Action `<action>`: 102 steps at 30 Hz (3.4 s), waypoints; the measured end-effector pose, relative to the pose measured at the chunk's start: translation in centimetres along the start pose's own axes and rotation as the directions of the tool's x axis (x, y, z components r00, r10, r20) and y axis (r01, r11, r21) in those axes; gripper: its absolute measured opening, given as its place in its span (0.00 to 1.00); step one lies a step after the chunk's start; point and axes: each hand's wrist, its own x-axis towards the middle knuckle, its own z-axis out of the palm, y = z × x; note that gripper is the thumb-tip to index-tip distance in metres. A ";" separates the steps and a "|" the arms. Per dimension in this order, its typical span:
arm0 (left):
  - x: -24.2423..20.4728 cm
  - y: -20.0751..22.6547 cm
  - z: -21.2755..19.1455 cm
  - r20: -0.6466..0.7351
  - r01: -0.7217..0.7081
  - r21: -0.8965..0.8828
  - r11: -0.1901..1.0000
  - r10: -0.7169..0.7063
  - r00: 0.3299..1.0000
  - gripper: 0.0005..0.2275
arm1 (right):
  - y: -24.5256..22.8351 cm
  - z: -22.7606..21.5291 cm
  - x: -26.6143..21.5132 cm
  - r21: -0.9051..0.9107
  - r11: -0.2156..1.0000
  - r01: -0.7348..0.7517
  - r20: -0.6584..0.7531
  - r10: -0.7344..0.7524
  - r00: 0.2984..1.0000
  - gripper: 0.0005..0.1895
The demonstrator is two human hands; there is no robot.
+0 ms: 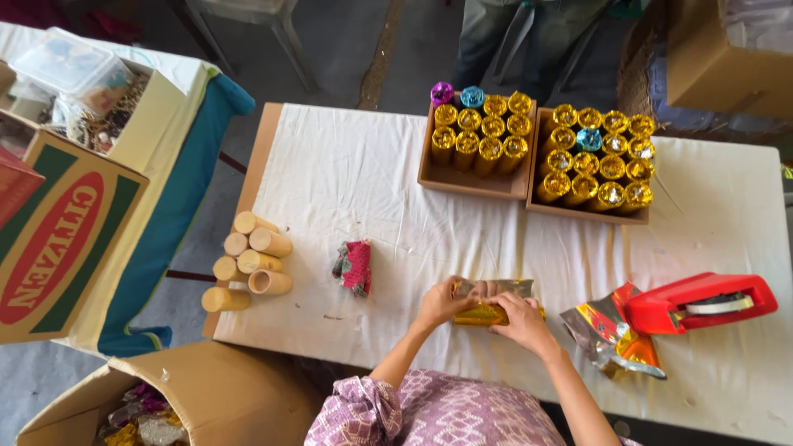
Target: The person is seen wrapping cardboard tubes in gold foil and tape to create fireworks.
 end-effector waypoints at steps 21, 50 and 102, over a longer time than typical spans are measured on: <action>1.8 -5.2 4.4 0.017 0.035 0.069 0.997 -0.036 0.999 0.20 | 0.5 0.6 0.6 -0.078 0.996 -0.054 0.026 0.056 0.998 0.34; 0.4 -1.5 3.3 -0.068 0.089 -0.084 0.993 -0.095 0.993 0.25 | 1.3 -0.4 1.4 -0.187 0.982 0.022 -0.045 -0.030 0.999 0.37; -6.8 0.0 -3.4 -0.363 -0.206 0.159 0.966 0.251 0.897 0.17 | 0.5 -1.3 0.5 -0.120 0.961 0.249 -0.212 -0.269 0.939 0.14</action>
